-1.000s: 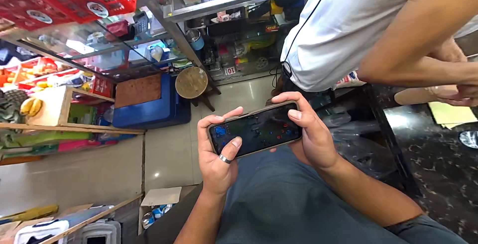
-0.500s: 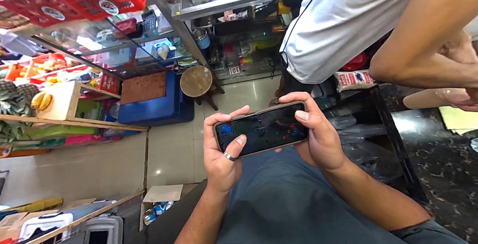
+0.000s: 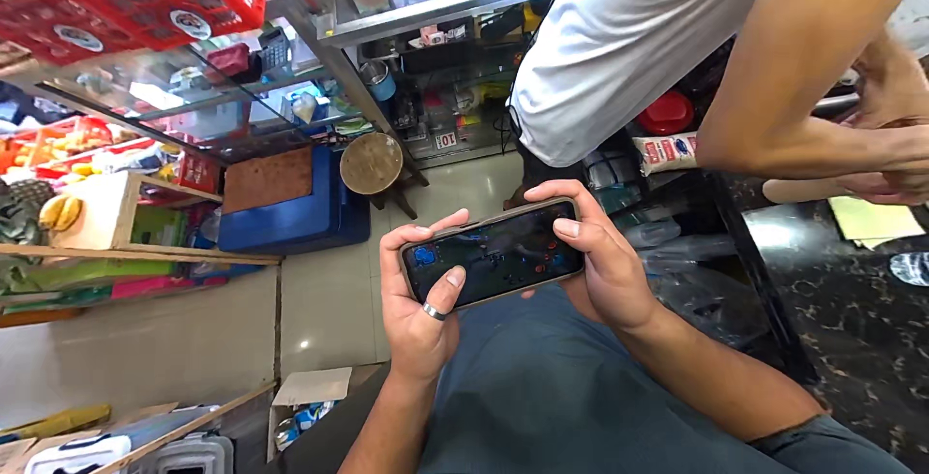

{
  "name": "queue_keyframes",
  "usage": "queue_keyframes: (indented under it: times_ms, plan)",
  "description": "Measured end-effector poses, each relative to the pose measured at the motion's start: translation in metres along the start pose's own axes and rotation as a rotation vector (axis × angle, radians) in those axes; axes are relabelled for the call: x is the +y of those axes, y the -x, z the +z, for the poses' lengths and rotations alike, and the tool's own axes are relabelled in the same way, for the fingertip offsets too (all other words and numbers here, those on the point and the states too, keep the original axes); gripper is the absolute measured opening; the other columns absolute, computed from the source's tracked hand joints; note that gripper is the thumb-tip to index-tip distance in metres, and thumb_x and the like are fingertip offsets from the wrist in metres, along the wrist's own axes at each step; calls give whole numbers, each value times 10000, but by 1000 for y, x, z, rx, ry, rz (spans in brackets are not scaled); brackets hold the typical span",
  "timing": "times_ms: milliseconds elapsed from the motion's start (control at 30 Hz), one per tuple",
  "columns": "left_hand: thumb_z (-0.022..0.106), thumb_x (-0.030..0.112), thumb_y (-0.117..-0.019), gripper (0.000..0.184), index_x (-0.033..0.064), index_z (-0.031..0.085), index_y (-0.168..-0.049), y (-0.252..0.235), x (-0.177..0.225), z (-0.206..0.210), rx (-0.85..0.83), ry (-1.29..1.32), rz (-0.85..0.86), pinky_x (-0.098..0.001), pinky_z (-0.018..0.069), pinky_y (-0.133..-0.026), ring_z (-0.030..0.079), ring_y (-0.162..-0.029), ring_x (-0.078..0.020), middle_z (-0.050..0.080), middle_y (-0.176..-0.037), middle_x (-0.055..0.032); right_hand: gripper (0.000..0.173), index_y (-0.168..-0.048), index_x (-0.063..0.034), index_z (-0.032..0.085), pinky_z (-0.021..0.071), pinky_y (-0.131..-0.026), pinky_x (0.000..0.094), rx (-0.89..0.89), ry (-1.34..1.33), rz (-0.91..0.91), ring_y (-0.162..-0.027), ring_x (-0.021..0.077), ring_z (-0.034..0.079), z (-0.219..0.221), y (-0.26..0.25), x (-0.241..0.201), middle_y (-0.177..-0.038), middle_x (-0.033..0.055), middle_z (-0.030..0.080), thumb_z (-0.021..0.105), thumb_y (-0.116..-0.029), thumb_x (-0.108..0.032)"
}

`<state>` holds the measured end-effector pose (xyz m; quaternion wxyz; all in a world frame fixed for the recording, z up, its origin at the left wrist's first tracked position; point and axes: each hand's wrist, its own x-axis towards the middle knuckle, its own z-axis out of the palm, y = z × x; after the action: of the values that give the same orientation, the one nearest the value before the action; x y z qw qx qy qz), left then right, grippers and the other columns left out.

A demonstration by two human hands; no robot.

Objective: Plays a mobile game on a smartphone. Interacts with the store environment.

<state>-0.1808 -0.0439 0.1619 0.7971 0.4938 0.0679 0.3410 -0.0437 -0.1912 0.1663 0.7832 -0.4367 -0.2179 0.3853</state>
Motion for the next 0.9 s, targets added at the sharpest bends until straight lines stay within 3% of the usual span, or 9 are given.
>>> queue_keyframes:
  times_ms: [600, 900]
  plan:
    - [678, -17, -875, 491, 141, 478, -1295, -1, 2, -3, 0, -29, 4, -446, 566, -971, 642, -1213, -317, 625, -1333, -202, 347, -1350, -200, 538, 632, -595, 396, 13, 1, 28, -924, 275, 718, 3, -2, -1, -1175, 178, 648, 432, -1019, -213]
    - [722, -13, -828, 609, 159, 429, -1333, -1, 3, -7, -108, -159, 2, -453, 558, -997, 611, -1259, -331, 597, -1385, -187, 322, -1262, -189, 606, 621, -544, 391, 167, 9, 47, -833, 256, 723, 7, -4, 2, -1054, 165, 675, 369, -1088, -320]
